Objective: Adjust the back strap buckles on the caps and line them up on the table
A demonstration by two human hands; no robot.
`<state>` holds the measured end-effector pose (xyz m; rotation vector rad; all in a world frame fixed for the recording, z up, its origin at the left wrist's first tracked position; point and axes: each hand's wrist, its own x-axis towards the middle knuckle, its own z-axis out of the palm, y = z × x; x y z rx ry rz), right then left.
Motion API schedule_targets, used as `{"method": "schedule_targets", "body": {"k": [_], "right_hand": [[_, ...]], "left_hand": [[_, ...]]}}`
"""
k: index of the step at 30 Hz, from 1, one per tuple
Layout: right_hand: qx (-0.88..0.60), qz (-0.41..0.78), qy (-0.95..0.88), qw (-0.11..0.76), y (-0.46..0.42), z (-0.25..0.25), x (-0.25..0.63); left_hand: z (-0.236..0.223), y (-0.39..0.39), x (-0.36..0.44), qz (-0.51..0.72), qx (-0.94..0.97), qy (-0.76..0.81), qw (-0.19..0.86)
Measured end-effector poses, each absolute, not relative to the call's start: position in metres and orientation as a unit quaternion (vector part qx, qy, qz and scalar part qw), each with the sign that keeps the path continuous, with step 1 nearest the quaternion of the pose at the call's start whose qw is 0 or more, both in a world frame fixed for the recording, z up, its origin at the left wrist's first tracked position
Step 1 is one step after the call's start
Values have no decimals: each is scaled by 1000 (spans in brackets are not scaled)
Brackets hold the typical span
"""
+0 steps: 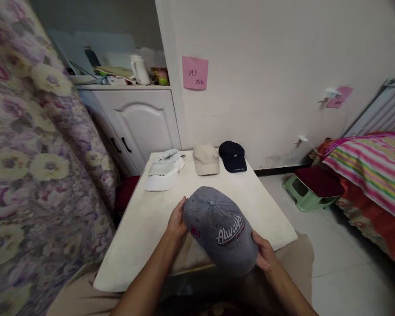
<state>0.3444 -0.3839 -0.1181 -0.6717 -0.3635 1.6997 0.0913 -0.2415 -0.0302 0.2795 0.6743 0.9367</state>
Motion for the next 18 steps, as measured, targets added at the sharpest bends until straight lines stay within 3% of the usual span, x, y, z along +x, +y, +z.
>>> {"method": "schedule_targets", "body": {"k": [13, 18], "right_hand": [[-437, 563, -243, 659, -378, -86, 433], [-552, 435, -253, 665, -350, -101, 463]], "left_hand": [[-35, -123, 253, 340, 212, 352, 846], [-47, -84, 308, 335, 263, 369, 826]]}}
